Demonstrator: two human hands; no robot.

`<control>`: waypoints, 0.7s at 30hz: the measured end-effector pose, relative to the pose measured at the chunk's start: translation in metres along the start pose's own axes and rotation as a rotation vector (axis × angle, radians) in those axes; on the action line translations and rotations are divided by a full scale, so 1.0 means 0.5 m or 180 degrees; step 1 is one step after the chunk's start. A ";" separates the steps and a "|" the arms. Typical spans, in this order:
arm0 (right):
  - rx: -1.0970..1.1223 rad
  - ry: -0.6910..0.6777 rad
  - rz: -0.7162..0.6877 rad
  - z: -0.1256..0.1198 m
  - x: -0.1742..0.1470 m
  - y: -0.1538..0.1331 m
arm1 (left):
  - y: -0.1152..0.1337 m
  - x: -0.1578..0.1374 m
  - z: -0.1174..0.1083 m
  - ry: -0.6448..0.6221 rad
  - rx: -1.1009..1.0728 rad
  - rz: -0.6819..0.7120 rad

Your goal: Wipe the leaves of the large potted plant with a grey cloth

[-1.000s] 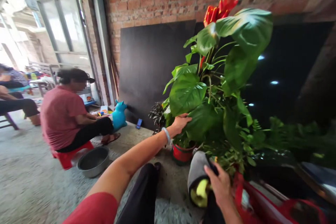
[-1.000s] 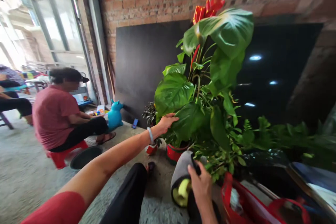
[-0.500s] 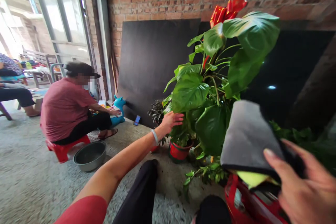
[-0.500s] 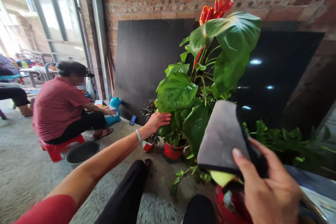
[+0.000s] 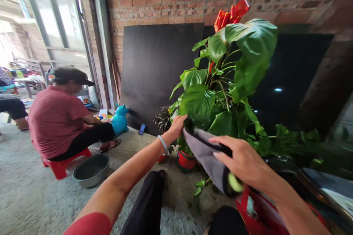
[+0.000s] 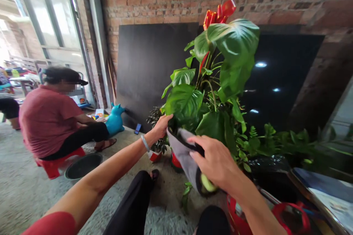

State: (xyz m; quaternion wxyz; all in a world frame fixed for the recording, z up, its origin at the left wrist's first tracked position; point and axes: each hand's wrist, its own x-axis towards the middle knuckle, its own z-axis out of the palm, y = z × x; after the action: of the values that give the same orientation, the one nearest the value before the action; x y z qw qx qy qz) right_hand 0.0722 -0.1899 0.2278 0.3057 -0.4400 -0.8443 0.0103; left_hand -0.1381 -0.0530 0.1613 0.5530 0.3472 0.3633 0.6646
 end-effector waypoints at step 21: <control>0.1181 0.1067 0.1902 0.068 -0.258 0.099 | -0.112 -0.088 0.033 -0.2090 0.1680 -0.0952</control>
State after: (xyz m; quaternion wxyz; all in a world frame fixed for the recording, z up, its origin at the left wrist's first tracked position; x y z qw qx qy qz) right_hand 0.1459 -0.2475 0.1208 0.4973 -0.5993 -0.6011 0.1794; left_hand -0.0905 -0.0879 0.1183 0.6215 0.6127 0.3719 0.3163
